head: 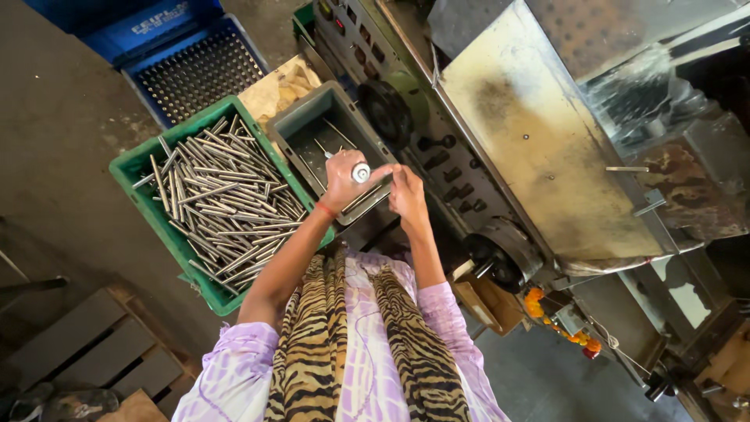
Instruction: The person repeatedly picks up metal rods from a tray, inserts them into a grinding machine, and removes them after processing. The person places the processed rods into a green crate and continues the cycle with additional rods from the tray.
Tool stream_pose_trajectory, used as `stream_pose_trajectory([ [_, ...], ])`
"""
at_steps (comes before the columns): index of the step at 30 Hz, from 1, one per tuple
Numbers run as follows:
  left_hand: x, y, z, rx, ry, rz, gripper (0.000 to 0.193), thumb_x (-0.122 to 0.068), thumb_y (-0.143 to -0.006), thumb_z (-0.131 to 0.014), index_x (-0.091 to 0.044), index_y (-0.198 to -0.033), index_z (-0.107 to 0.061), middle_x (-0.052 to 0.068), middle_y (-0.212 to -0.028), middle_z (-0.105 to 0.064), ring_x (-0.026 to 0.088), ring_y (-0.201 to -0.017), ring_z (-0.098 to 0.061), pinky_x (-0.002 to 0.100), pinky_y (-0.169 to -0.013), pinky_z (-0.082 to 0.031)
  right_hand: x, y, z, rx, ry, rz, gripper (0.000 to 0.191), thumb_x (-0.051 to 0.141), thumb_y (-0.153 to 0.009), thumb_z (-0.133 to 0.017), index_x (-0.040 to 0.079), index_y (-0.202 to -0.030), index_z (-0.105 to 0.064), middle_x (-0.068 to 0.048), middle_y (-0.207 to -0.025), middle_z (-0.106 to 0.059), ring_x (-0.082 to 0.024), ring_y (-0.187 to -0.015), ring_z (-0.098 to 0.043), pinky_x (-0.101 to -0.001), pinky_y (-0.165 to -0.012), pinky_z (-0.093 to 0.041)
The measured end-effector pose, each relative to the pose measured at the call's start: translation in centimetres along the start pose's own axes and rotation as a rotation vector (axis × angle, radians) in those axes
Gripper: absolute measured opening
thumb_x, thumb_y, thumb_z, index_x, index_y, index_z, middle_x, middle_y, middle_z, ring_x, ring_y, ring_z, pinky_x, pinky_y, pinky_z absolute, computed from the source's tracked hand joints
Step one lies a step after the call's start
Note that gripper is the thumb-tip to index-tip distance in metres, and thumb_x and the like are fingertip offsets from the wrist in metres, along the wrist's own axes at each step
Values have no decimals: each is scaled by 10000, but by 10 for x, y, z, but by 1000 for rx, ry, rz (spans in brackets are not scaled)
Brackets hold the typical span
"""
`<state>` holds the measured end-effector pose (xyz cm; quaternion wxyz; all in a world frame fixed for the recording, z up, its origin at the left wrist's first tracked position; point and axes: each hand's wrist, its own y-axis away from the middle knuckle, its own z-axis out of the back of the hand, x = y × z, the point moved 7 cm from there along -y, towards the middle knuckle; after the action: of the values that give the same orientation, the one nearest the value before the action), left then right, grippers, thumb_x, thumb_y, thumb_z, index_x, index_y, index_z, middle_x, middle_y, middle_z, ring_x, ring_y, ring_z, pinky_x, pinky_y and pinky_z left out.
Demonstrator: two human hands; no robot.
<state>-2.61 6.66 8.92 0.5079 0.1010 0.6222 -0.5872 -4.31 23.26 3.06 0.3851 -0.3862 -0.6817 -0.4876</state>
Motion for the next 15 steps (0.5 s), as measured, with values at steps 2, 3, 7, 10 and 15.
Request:
stream_pose_trajectory([
  [2, 21, 7, -4, -77, 111, 254, 464, -255, -829, -899, -63, -659, -513, -42, -616, -427, 29, -578, -379, 264, -501, -334, 3, -1, -10, -8, -39, 76, 344, 385, -1062, -532, 68, -1138, -643, 86, -607, -377, -16, -445, -320, -219, -399, -235],
  [3, 31, 12, -8, -123, 182, 393, 465, -232, -881, -873, -63, -666, -496, -40, -636, -423, 35, -611, -369, 265, -518, -316, 5, -2, -16, -7, -72, 126, 342, 369, -1073, -552, 56, -1157, -660, 90, -618, -379, -10, -459, -327, -218, -411, -244],
  [7, 48, 16, -21, -137, 202, 507, 429, -198, -921, -834, -56, -665, -520, -20, -628, -446, 45, -620, -377, 256, -518, -300, 4, -5, -25, -136, -82, 223, 230, 217, -985, -692, 30, -1118, -674, 57, -619, -481, -24, -425, -373, -233, -373, -277],
  [10, 71, 26, -40, -187, 627, 834, 286, -206, -940, -755, -56, -729, -633, -48, -681, -622, 26, -606, -500, 234, -515, -362, 20, -3, -29, -207, 121, 474, 195, 141, -996, -739, 13, -1139, -702, 37, -798, -622, -25, -552, -458, -230, -460, -345],
  [15, 75, 38, -60, 292, 237, 560, 321, -299, -1045, -675, -14, -912, -610, 122, -753, -604, 233, -659, -541, 374, -610, -451, 38, -13, -11, -361, -298, 475, 199, 181, -987, -729, 31, -1109, -683, 19, -709, -593, -70, -479, -469, -248, -414, -348],
])
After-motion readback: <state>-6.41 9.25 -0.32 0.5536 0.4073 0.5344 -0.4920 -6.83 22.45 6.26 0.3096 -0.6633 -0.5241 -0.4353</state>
